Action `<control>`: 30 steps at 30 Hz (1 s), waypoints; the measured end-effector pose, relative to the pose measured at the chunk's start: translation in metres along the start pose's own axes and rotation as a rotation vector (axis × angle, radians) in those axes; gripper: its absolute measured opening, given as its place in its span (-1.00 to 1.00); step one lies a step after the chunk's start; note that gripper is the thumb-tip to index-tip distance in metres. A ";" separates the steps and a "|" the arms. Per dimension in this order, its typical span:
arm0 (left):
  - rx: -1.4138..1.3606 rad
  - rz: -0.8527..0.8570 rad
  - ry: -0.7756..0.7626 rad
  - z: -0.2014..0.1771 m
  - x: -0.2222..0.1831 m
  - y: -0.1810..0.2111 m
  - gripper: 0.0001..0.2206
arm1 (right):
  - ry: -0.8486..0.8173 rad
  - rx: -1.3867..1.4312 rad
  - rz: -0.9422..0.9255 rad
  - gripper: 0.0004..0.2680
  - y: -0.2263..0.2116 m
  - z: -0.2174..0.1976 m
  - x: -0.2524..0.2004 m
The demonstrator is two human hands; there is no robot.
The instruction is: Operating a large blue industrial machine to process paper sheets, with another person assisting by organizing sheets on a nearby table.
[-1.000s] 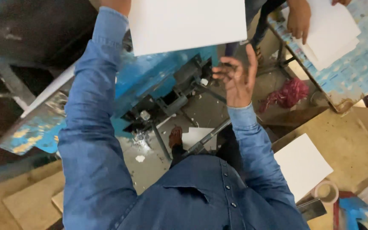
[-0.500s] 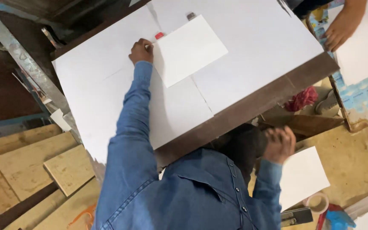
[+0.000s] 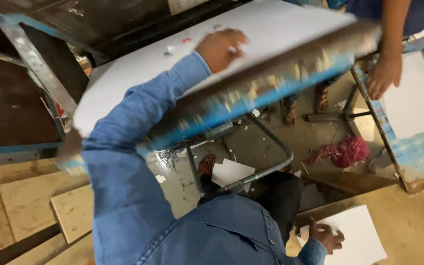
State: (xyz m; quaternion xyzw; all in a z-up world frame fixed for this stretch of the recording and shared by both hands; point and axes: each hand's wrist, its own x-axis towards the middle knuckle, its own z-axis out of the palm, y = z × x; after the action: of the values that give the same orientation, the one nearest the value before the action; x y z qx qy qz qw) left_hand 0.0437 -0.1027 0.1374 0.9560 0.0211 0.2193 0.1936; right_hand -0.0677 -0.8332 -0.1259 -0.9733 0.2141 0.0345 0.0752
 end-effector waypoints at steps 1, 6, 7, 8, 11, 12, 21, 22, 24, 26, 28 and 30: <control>-0.266 0.049 -0.161 -0.022 0.003 0.055 -0.69 | -0.015 0.042 -0.039 -0.69 0.005 -0.004 0.000; -0.753 0.391 -0.339 0.092 -0.055 0.202 -0.69 | 0.003 -0.093 -0.341 -0.71 0.077 0.044 0.046; -1.163 0.260 -0.565 0.175 -0.089 0.219 -0.72 | 0.032 0.040 -0.414 -0.72 0.081 0.043 0.045; -1.565 0.108 -0.797 0.252 -0.127 0.244 -0.74 | 0.068 0.171 -0.484 -0.73 0.086 0.041 0.044; -1.523 -0.234 -1.398 0.398 -0.217 0.347 -0.57 | 0.068 0.251 -0.442 -0.72 0.090 0.036 0.045; -1.528 -0.218 -1.409 0.424 -0.240 0.378 -0.57 | 0.080 0.243 -0.431 -0.72 0.085 0.023 0.042; -1.353 -0.628 -1.316 0.399 -0.263 0.468 -0.44 | 0.118 0.684 -0.185 -0.78 0.103 -0.033 0.009; -1.412 -0.326 -1.266 0.386 -0.251 0.449 -0.48 | 0.086 0.996 0.052 -0.79 0.085 -0.042 -0.002; -1.444 -0.022 -1.208 0.368 -0.233 0.401 -0.51 | 0.051 1.306 0.304 -0.70 0.054 -0.031 -0.008; -1.542 -0.122 -1.189 0.358 -0.222 0.344 -0.56 | -0.061 1.724 0.118 -0.63 0.028 0.009 -0.001; -1.452 -0.216 -1.093 0.316 -0.198 0.277 -0.59 | -0.167 1.978 0.033 -0.62 -0.009 0.026 0.003; -1.365 -0.315 -0.992 0.251 -0.165 0.215 -0.62 | -0.288 2.220 -0.056 -0.61 -0.080 0.003 0.005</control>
State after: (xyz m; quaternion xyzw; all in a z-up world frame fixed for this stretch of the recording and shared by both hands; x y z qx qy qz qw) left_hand -0.0074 -0.4130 -0.0572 0.6013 -0.0701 -0.2890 0.7416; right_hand -0.0301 -0.7630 -0.1187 -0.3582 0.0936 -0.0650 0.9267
